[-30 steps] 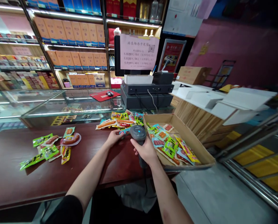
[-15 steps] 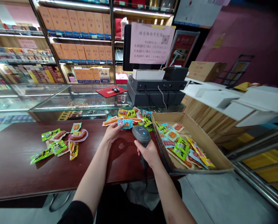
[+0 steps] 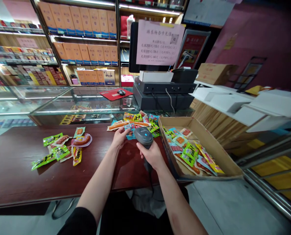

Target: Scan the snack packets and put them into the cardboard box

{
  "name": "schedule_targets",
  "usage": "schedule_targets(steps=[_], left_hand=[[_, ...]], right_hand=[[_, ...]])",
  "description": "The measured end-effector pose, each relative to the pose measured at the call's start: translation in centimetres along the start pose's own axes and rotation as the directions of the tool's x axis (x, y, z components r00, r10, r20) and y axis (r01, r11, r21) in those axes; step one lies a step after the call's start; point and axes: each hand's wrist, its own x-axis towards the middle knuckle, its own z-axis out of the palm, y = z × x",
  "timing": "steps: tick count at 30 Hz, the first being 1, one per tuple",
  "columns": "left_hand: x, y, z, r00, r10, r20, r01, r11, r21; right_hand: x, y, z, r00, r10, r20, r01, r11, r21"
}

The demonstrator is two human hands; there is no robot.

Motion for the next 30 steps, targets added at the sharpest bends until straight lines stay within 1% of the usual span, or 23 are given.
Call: schedule_targets(steps=[3,6,11,14,17,19,22,23,24,28,30], left_hand=[[0.0,-0.2,0.2,0.995,0.075,0.059,-0.078,0.996,0.046],[0.3,-0.4,0.1,0.992,0.122,0.039,-0.125,0.989,0.081],[0.6,-0.5,-0.3,0.993,0.113,-0.028,-0.109,0.989,0.095],[0.6,-0.5,-0.3,0.995,0.095,-0.042,-0.09,0.989,0.115],[0.4,-0.3,-0.1,0.992,0.12,-0.042,-0.114,0.986,0.123],[0.2,0.0,0.1,0.99,0.143,-0.012,-0.14,0.981,0.132],[-0.1,0.4,0.2,0.982,0.165,0.089,-0.178,0.968,0.175],[-0.1,0.5,0.2,0.98,0.168,0.104,-0.185,0.965,0.185],[-0.1,0.5,0.2,0.981,0.167,0.097,-0.183,0.965,0.188],[0.1,0.1,0.2,0.99,0.137,-0.01,-0.134,0.981,0.141],[0.0,0.0,0.6,0.992,0.127,0.003,-0.127,0.983,0.133]], right_hand=[[0.7,-0.3,0.3,1.0,-0.019,-0.006,0.019,0.998,-0.054],[1.2,-0.2,0.6,1.0,-0.011,-0.015,0.009,0.993,-0.116],[1.4,0.7,1.0,1.0,0.002,0.02,0.001,0.992,-0.129],[1.4,0.9,1.0,1.0,-0.022,0.017,0.024,0.991,-0.135],[1.4,0.6,0.9,1.0,-0.025,0.014,0.026,0.99,-0.14],[1.3,0.3,0.8,1.0,-0.013,0.012,0.015,0.989,-0.144],[1.2,-0.2,0.8,1.0,-0.01,0.006,0.011,0.989,-0.147],[1.2,-0.3,0.8,1.0,-0.009,0.003,0.009,0.989,-0.146],[1.1,-0.4,0.9,1.0,-0.007,0.002,0.007,0.99,-0.144],[0.7,-0.8,0.5,1.0,0.014,-0.001,-0.014,0.995,-0.102],[0.2,-1.1,-0.3,1.0,0.02,-0.007,-0.02,0.997,-0.072]])
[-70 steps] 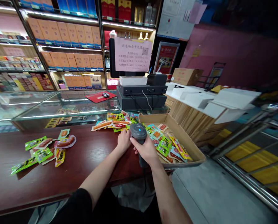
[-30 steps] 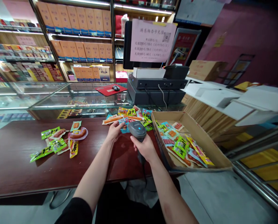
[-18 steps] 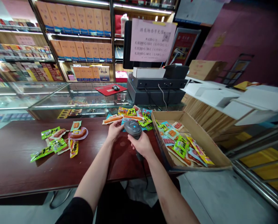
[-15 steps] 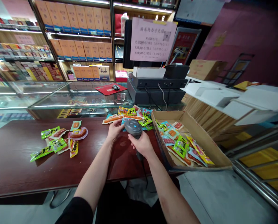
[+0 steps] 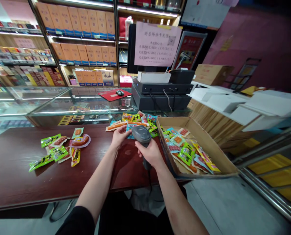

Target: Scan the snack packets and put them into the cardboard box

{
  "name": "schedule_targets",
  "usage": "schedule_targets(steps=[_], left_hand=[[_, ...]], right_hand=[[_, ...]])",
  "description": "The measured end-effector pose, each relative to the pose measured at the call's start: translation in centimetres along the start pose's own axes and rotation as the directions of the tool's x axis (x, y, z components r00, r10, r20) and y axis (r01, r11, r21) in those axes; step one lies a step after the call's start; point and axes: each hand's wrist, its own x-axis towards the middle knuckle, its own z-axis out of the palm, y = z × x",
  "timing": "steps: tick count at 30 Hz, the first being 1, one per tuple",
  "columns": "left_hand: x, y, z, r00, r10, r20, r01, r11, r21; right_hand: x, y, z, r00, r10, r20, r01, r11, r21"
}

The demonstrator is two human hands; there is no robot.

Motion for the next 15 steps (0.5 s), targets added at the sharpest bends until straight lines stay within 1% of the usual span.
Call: schedule_targets(steps=[2,4,6,7,9,11,13,15], left_hand=[[-0.2,0.2,0.8,0.999,0.008,0.05,-0.009,1.0,0.02],[-0.4,0.7,2.1,0.994,0.021,0.111,-0.028,0.998,0.064],[-0.4,1.3,4.1,0.983,0.028,0.182,-0.046,0.994,0.097],[-0.3,1.6,5.4,0.975,0.029,0.222,-0.053,0.993,0.103],[-0.3,2.1,8.6,0.949,0.027,0.314,-0.06,0.994,0.096],[-0.5,2.1,12.4,0.91,0.025,0.414,-0.066,0.994,0.085],[-1.2,1.8,16.3,0.861,0.038,0.507,-0.093,0.992,0.084],[-2.1,1.2,19.6,0.802,0.062,0.594,-0.138,0.987,0.083]], right_hand=[[-0.7,-0.3,-1.5,1.0,-0.006,-0.016,0.007,1.0,0.022],[-1.7,-0.7,-3.6,0.998,-0.019,-0.051,0.021,0.999,0.033],[-2.9,-1.1,-6.3,0.994,-0.025,-0.108,0.029,0.999,0.034],[-3.5,-1.3,-7.8,0.989,-0.021,-0.145,0.026,0.999,0.032],[-4.8,-1.4,-10.8,0.976,-0.015,-0.219,0.021,0.999,0.028],[-6.1,-1.3,-13.6,0.949,-0.026,-0.313,0.036,0.999,0.026],[-7.2,-1.1,-15.9,0.916,-0.022,-0.4,0.039,0.999,0.035],[-8.2,-0.7,-17.6,0.886,0.002,-0.464,0.028,0.998,0.058]])
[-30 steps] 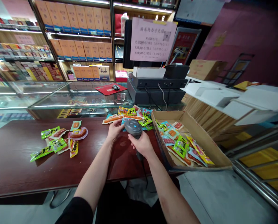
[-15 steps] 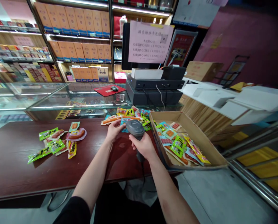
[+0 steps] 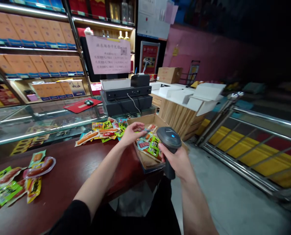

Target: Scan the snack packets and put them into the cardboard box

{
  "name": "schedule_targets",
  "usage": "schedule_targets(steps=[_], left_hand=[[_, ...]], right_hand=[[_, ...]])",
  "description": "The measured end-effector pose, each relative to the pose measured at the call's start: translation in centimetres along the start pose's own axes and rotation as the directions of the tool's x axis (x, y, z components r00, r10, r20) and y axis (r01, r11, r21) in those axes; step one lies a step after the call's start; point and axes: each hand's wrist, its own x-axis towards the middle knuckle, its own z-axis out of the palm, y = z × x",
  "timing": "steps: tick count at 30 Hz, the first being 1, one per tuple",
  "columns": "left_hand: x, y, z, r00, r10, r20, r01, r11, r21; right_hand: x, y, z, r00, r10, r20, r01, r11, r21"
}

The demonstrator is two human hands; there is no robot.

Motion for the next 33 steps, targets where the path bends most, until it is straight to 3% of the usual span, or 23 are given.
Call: schedule_targets(steps=[3,5,7,10,15,21,25,28,33], left_hand=[[0.7,-0.4,3.0,0.993,0.014,0.117,-0.015,1.0,0.007],[0.8,-0.7,3.3,0.992,0.003,0.13,-0.005,1.0,0.015],[0.7,-0.9,2.2,0.996,-0.004,0.092,0.001,0.999,0.04],[0.3,-0.9,-1.1,1.0,-0.009,-0.002,0.009,0.997,0.08],[-1.4,-0.4,-8.7,0.985,-0.021,-0.173,0.048,0.987,0.156],[-5.5,-0.1,-18.7,0.919,0.01,-0.394,0.114,0.95,0.29],[-7.8,-1.1,-23.9,0.863,0.022,-0.505,0.2,0.903,0.38],[-8.5,-2.4,-26.3,0.847,0.084,-0.525,0.287,0.759,0.584],[-8.5,-4.2,-27.0,0.934,0.054,-0.354,0.309,0.376,0.874]], right_hand=[[-0.2,0.4,-1.7,0.998,0.031,-0.062,-0.03,0.999,0.016],[-0.3,0.7,-2.0,0.996,0.044,-0.074,-0.044,0.999,0.007],[-0.3,0.9,-1.7,0.997,0.052,-0.056,-0.052,0.999,-0.007],[-0.3,1.1,-0.3,0.998,0.057,0.01,-0.056,0.998,-0.018],[-0.5,1.2,4.1,0.99,0.014,0.138,-0.005,0.998,-0.069],[-0.9,1.5,10.9,0.96,-0.085,0.268,0.122,0.984,-0.128],[-0.7,1.8,14.8,0.935,-0.198,0.293,0.251,0.956,-0.154],[-0.2,1.9,17.0,0.924,-0.222,0.31,0.284,0.944,-0.17],[0.6,2.4,19.2,0.92,-0.206,0.333,0.279,0.942,-0.188]])
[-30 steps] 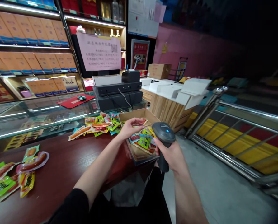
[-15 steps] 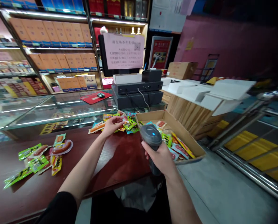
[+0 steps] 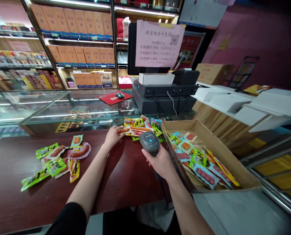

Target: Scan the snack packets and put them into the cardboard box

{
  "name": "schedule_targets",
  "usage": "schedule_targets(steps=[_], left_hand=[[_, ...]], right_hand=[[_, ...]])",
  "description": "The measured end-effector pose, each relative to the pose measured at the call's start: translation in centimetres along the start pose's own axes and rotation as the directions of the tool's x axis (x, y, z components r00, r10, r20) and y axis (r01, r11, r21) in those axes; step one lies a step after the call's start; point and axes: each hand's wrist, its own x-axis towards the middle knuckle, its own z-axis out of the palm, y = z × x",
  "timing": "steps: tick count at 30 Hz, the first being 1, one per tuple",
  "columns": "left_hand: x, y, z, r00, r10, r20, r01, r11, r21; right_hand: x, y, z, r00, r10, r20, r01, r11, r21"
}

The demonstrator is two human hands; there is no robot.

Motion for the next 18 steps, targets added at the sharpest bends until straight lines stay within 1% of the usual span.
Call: schedule_targets(steps=[3,6,8,9,13,15,18], left_hand=[[-0.2,0.5,0.5,0.999,0.0,0.042,-0.006,0.989,0.145],[-0.3,1.2,0.1,0.998,-0.025,0.056,0.014,0.982,0.187],[-0.1,1.6,-0.8,0.996,-0.046,0.074,0.035,0.99,0.138],[0.1,1.7,-1.3,0.995,-0.059,0.081,0.052,0.995,0.089],[0.6,2.1,-3.1,0.988,-0.128,0.089,0.142,0.975,-0.171],[0.7,2.0,-3.2,0.988,-0.135,0.077,0.149,0.964,-0.221],[0.7,1.8,-2.4,0.98,-0.175,0.092,0.194,0.94,-0.28]], right_hand=[[0.6,0.4,0.8,1.0,0.025,0.015,-0.025,1.0,0.012],[1.1,0.7,1.3,0.996,0.069,0.057,-0.071,0.997,0.033],[1.3,0.7,1.6,0.989,0.113,0.096,-0.118,0.992,0.049],[1.4,0.7,1.7,0.984,0.135,0.115,-0.142,0.988,0.059],[1.7,0.1,1.9,0.969,0.186,0.162,-0.205,0.973,0.11],[1.8,-0.2,2.0,0.963,0.204,0.177,-0.228,0.965,0.131],[1.9,-0.4,2.0,0.957,0.22,0.19,-0.25,0.956,0.151]])
